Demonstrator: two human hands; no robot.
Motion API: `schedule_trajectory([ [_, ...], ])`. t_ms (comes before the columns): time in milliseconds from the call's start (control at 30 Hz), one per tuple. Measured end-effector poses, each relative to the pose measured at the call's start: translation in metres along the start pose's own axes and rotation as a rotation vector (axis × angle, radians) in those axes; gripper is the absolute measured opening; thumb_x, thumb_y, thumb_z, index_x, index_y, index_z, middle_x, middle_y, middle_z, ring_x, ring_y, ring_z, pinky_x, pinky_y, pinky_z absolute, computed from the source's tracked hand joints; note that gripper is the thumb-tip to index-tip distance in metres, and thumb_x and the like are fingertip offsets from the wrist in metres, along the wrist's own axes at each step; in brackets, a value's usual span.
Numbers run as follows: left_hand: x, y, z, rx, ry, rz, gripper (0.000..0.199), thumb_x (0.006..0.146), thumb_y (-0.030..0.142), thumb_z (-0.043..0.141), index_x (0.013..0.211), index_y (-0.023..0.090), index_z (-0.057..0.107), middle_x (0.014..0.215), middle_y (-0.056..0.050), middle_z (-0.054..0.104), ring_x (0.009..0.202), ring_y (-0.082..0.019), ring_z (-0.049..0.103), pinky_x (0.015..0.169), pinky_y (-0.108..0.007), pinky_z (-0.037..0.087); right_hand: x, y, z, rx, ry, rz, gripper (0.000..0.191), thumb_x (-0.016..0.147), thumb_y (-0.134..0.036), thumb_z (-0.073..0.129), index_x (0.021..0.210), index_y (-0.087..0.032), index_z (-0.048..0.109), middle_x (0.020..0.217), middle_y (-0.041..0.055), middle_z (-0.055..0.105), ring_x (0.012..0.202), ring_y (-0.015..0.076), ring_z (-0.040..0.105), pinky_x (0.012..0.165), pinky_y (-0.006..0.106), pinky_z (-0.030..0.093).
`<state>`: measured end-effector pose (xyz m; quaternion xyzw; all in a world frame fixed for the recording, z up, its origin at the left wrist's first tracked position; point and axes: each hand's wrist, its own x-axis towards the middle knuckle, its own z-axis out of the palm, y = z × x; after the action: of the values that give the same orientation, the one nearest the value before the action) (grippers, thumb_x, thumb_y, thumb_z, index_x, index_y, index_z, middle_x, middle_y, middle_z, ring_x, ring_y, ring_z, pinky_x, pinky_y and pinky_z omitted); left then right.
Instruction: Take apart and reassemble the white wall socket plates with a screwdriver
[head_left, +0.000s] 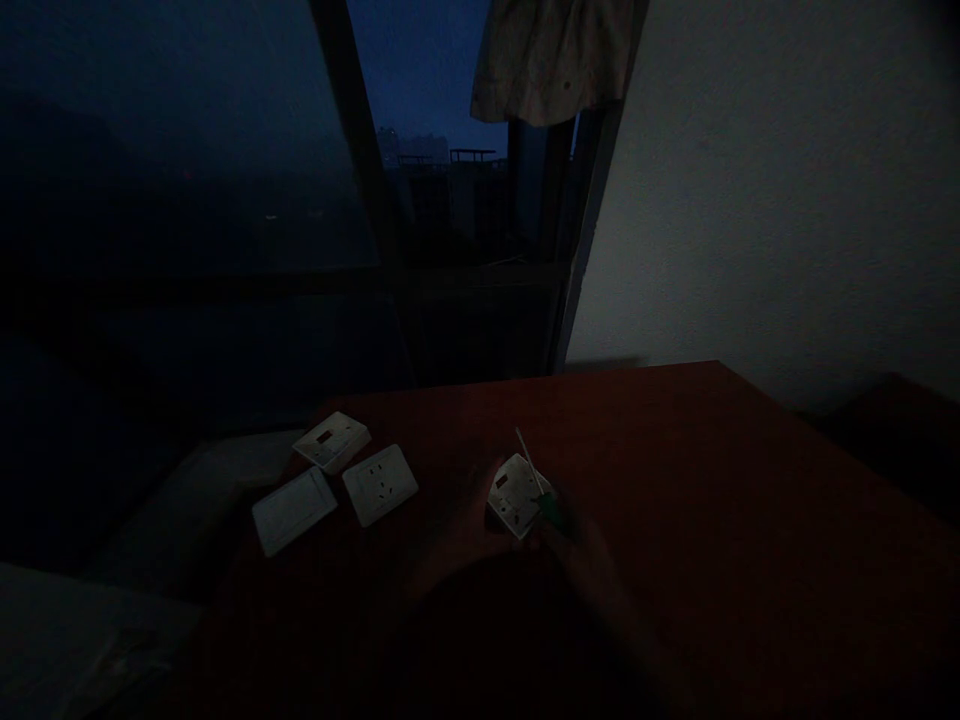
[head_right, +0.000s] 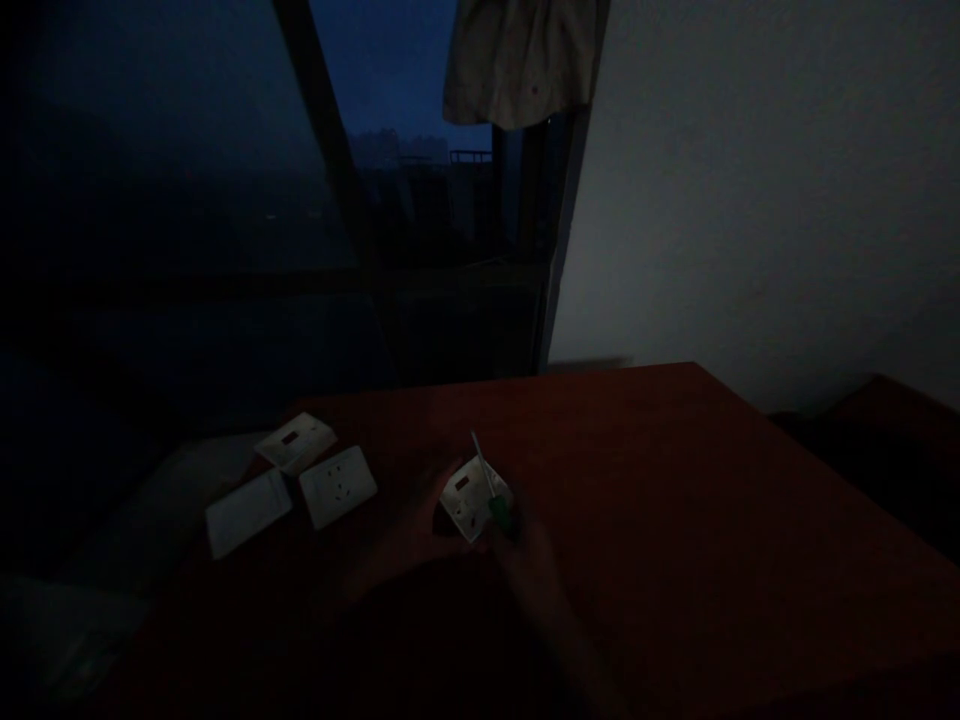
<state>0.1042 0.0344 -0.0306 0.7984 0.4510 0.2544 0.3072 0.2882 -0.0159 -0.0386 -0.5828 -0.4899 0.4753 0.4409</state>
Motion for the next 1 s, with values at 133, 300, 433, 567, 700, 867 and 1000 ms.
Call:
schedule_trajectory([
  [133, -0.015, 0.009, 0.009, 0.081, 0.076, -0.11, 0.117, 0.053, 0.033, 0.087, 0.148, 0.03, 0.019, 0.153, -0.011, 0.022, 0.139, -0.038, 0.023, 0.11, -0.053, 0.028, -0.004, -0.001, -0.01, -0.011, 0.007, 0.054, 0.036, 0.078, -0.043, 0.055, 0.101, -0.017, 0.064, 0.076, 0.0038, 0.071, 0.066, 0.0179, 0.064, 0.056, 0.024, 0.047],
  [300, -0.018, 0.016, 0.015, 0.084, 0.067, -0.101, 0.102, 0.06, 0.034, 0.082, 0.145, 0.033, 0.025, 0.143, -0.009, 0.035, 0.13, -0.035, 0.038, 0.103, -0.048, 0.038, -0.007, 0.001, -0.014, -0.05, 0.037, 0.049, 0.032, 0.078, -0.04, 0.054, 0.095, -0.016, 0.066, 0.081, 0.0069, 0.072, 0.07, 0.0202, 0.066, 0.061, 0.026, 0.049],
  [433, -0.018, 0.014, 0.015, 0.078, 0.043, -0.043, 0.099, 0.06, 0.029, 0.079, 0.145, 0.03, 0.028, 0.144, -0.009, 0.035, 0.131, -0.033, 0.037, 0.107, -0.045, 0.035, -0.018, 0.007, -0.021, -0.14, 0.111, -0.012, 0.042, 0.076, -0.041, 0.057, 0.11, -0.016, 0.065, 0.102, 0.0097, 0.072, 0.089, 0.0254, 0.067, 0.076, 0.032, 0.051],
  [567, -0.021, 0.009, 0.017, 0.051, -0.061, 0.023, 0.098, 0.063, 0.024, 0.076, 0.146, 0.03, 0.025, 0.148, -0.008, 0.032, 0.136, -0.032, 0.031, 0.111, -0.046, 0.03, -0.03, 0.016, -0.032, -0.214, 0.102, 0.079, 0.041, 0.077, -0.044, 0.055, 0.105, -0.017, 0.067, 0.09, 0.0077, 0.075, 0.078, 0.0251, 0.068, 0.066, 0.03, 0.051],
  [700, -0.023, 0.007, 0.019, 0.028, -0.118, 0.048, 0.096, 0.067, 0.022, 0.074, 0.147, 0.03, 0.022, 0.151, -0.007, 0.027, 0.137, -0.03, 0.029, 0.113, -0.045, 0.028, -0.035, 0.025, -0.035, -0.243, 0.097, 0.04, 0.038, 0.08, -0.046, 0.054, 0.101, -0.018, 0.067, 0.092, 0.0081, 0.074, 0.08, 0.0246, 0.068, 0.067, 0.03, 0.051],
  [867, -0.023, 0.012, 0.019, 0.009, -0.12, 0.047, 0.095, 0.068, 0.021, 0.073, 0.148, 0.03, 0.021, 0.153, -0.007, 0.023, 0.139, -0.031, 0.025, 0.114, -0.046, 0.027, -0.035, 0.03, -0.034, -0.288, 0.132, 0.051, 0.038, 0.081, -0.049, 0.052, 0.095, -0.017, 0.068, 0.084, 0.0084, 0.074, 0.072, 0.0247, 0.068, 0.062, 0.03, 0.05],
  [1000, -0.016, 0.016, 0.02, -0.02, -0.128, 0.031, 0.094, 0.068, 0.021, 0.072, 0.147, 0.03, 0.024, 0.153, -0.007, 0.022, 0.139, -0.031, 0.026, 0.114, -0.045, 0.027, -0.036, 0.03, -0.034, -0.256, 0.174, 0.008, 0.041, 0.081, -0.05, 0.052, 0.1, -0.017, 0.066, 0.088, 0.0092, 0.073, 0.074, 0.0243, 0.067, 0.064, 0.03, 0.05],
])
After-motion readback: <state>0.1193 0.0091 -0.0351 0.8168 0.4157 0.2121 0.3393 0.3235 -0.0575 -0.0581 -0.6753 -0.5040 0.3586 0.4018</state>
